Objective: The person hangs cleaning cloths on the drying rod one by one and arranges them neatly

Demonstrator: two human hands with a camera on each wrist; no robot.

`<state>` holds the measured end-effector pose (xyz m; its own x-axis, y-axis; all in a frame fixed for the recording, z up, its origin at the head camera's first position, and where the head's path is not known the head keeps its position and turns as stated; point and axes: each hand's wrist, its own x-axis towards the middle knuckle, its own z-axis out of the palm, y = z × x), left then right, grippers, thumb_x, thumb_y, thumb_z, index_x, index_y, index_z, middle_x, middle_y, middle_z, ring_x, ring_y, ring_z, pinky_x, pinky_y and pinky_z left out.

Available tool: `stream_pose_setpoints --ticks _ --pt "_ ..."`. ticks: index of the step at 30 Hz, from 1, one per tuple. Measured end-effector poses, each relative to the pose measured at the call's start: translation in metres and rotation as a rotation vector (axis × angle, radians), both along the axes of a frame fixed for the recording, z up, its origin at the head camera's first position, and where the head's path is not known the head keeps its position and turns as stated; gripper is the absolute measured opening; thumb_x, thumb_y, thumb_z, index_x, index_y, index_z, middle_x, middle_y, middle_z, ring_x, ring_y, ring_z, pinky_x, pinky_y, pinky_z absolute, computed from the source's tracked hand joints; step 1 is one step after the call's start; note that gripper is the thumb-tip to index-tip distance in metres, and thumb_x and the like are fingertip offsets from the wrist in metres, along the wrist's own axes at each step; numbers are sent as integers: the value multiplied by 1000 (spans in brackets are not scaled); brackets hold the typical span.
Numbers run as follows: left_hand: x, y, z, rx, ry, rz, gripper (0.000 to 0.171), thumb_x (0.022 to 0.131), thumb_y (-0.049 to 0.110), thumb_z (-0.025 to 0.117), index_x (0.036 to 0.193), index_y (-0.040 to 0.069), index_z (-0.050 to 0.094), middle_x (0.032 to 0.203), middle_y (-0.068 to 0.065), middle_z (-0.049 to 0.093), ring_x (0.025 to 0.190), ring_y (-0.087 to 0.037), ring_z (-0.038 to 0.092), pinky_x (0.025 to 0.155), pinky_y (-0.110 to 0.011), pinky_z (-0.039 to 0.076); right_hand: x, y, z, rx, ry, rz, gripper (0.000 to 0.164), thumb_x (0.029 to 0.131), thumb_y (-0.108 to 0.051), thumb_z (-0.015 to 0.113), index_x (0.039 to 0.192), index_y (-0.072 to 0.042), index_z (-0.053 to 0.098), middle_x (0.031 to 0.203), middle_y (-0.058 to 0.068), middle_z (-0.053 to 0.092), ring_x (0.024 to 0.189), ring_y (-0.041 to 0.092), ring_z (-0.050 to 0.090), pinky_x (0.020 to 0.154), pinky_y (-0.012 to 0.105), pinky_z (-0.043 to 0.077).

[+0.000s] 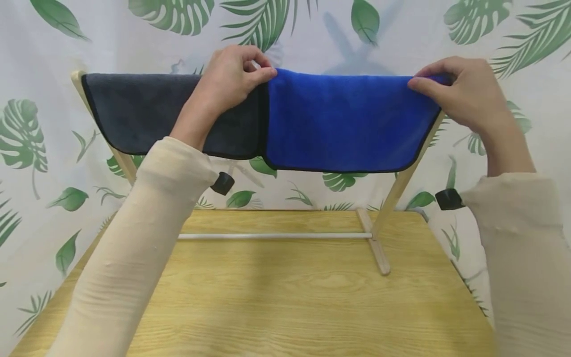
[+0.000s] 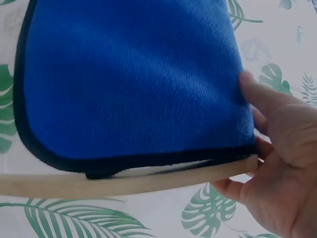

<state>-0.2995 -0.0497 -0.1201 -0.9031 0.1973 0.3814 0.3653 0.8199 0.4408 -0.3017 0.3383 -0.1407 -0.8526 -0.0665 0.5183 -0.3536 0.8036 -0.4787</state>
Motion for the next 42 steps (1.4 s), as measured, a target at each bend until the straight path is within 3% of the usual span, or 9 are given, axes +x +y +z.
stream_pose_setpoints --ticks 7,12,14,17,21,24,29,34,42 --pt "1 0 -3 9 28 -10 33 105 44 57 126 20 64 115 0 67 95 -13 58 81 -27 47 -3 -3 2 -41 20 -20 45 105 -31 61 127 8 67 84 -25 52 72 -3 50 67 4 39" --pt "1 -2 -3 -10 40 -39 32 106 44 57 123 22 72 116 2 68 98 -12 58 83 -27 48 -4 -10 3 -108 77 -77 6 102 -31 67 98 -26 66 80 -18 51 70 1 48 62 4 39" --pt "1 -3 -3 -19 32 -51 34 104 46 60 124 22 72 118 1 68 100 -12 59 85 -27 49 -3 -11 2 -121 86 -87 13 101 -33 68 91 -35 60 79 -17 52 70 1 48 61 5 39" --pt "2 -4 -2 -33 11 -66 37 101 46 66 127 21 70 121 0 67 103 -13 59 89 -28 50 -2 -7 -1 -120 70 -85 10 102 -36 65 95 -31 66 82 -21 54 73 -1 50 65 8 39" --pt "2 -4 -2 -45 7 -75 37 101 43 67 130 20 69 127 0 67 109 -14 61 93 -28 50 1 2 -5 -74 38 -46 37 104 -36 60 121 -5 72 100 -20 55 87 -1 48 76 15 37" --pt "1 -3 -3 -32 35 -73 33 103 41 64 128 20 71 124 1 68 109 -13 61 91 -27 50 3 7 -8 -54 34 0 45 106 -32 57 133 4 66 117 -14 54 97 1 42 82 19 33" --pt "-1 -1 -5 0 70 -45 32 105 41 60 126 21 73 114 2 68 102 -10 59 88 -26 48 3 9 -12 -89 50 42 37 106 -25 59 138 -7 65 115 -15 52 93 5 42 73 18 34" --pt "-1 1 -7 37 78 -11 32 106 42 57 128 21 68 108 2 65 94 -11 57 82 -25 46 2 9 -15 -172 69 76 12 104 -23 63 115 -29 62 90 -8 53 72 9 43 58 15 33" --pt "-1 0 -9 36 108 -27 30 107 39 56 124 17 68 103 1 63 89 -12 54 77 -24 43 -1 8 -8 -254 16 74 6 104 -31 63 99 -31 68 79 -8 55 54 8 40 46 18 29"
